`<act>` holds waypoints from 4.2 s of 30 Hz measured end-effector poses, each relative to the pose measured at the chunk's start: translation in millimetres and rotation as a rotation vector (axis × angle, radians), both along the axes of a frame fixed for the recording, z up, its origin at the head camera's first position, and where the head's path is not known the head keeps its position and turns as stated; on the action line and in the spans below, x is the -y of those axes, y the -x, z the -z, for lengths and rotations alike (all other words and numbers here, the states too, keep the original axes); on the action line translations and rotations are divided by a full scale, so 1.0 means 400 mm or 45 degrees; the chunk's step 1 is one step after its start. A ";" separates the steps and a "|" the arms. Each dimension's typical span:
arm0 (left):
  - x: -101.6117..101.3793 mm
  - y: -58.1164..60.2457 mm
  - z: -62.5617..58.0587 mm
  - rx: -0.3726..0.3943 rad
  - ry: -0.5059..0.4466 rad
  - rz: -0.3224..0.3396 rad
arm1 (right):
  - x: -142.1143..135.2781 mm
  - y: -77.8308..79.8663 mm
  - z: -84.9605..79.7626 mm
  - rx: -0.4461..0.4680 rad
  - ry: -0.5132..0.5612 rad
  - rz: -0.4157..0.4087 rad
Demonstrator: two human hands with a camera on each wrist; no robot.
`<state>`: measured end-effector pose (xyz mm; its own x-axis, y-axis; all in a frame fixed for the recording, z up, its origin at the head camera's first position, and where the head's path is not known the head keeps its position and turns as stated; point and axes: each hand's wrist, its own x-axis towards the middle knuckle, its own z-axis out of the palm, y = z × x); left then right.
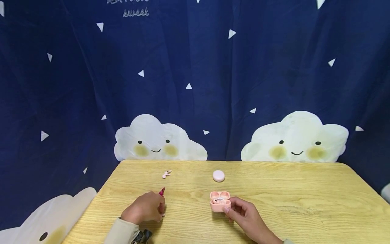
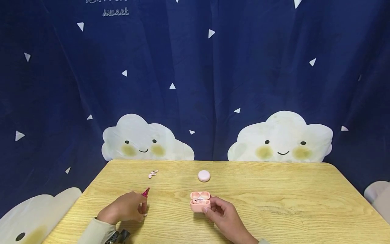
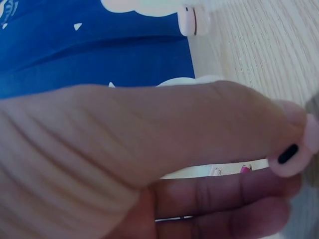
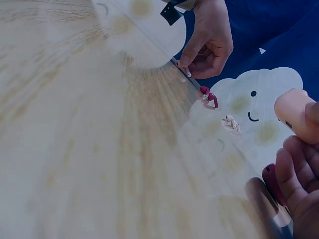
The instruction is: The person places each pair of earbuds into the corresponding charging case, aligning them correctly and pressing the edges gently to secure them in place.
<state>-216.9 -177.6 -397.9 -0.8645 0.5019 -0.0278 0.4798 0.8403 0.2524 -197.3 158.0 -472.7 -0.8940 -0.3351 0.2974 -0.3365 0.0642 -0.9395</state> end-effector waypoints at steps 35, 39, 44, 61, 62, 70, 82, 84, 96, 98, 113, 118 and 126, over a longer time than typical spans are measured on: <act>-0.080 0.013 -0.045 -0.354 -0.099 0.086 | -0.001 -0.008 -0.018 0.016 0.014 -0.033; -0.105 0.016 -0.063 -0.339 -0.089 0.111 | 0.000 -0.008 -0.017 0.049 0.009 -0.017; -0.139 0.018 -0.089 -0.404 -0.102 0.172 | -0.001 -0.003 -0.008 0.069 0.010 -0.012; -0.234 0.020 -0.131 -0.539 -0.159 0.288 | 0.001 -0.006 -0.009 0.040 0.026 -0.038; -0.240 0.020 -0.133 -0.536 -0.167 0.294 | 0.002 -0.006 -0.007 0.044 0.024 -0.031; -0.287 0.015 -0.142 -0.519 -0.180 0.347 | 0.002 -0.005 -0.004 0.095 0.019 0.004; -0.339 0.011 -0.113 -0.560 -0.223 0.399 | -0.001 -0.003 0.002 0.041 0.041 -0.037; -0.342 0.011 -0.108 -0.579 -0.235 0.409 | -0.001 -0.003 0.002 0.062 0.040 -0.032; -0.355 0.005 -0.091 -0.575 -0.277 0.464 | 0.001 -0.006 -0.004 0.050 0.030 -0.025; -0.360 0.006 -0.088 -0.575 -0.296 0.471 | 0.000 -0.006 -0.007 0.049 0.026 -0.019; -0.385 0.007 -0.048 -0.662 -0.352 0.531 | 0.001 -0.004 -0.004 0.054 0.027 -0.022; -0.386 0.006 -0.048 -0.692 -0.345 0.538 | 0.001 -0.003 -0.007 0.080 0.042 -0.033; -0.386 0.005 -0.050 -0.637 -0.340 0.564 | 0.001 -0.004 -0.009 0.093 0.033 -0.032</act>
<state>-219.0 -23.2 -378.0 -0.4549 0.7428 0.4912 0.8733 0.4802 0.0826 -195.5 157.8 -469.0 -0.9051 -0.3505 0.2407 -0.2683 0.0316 -0.9628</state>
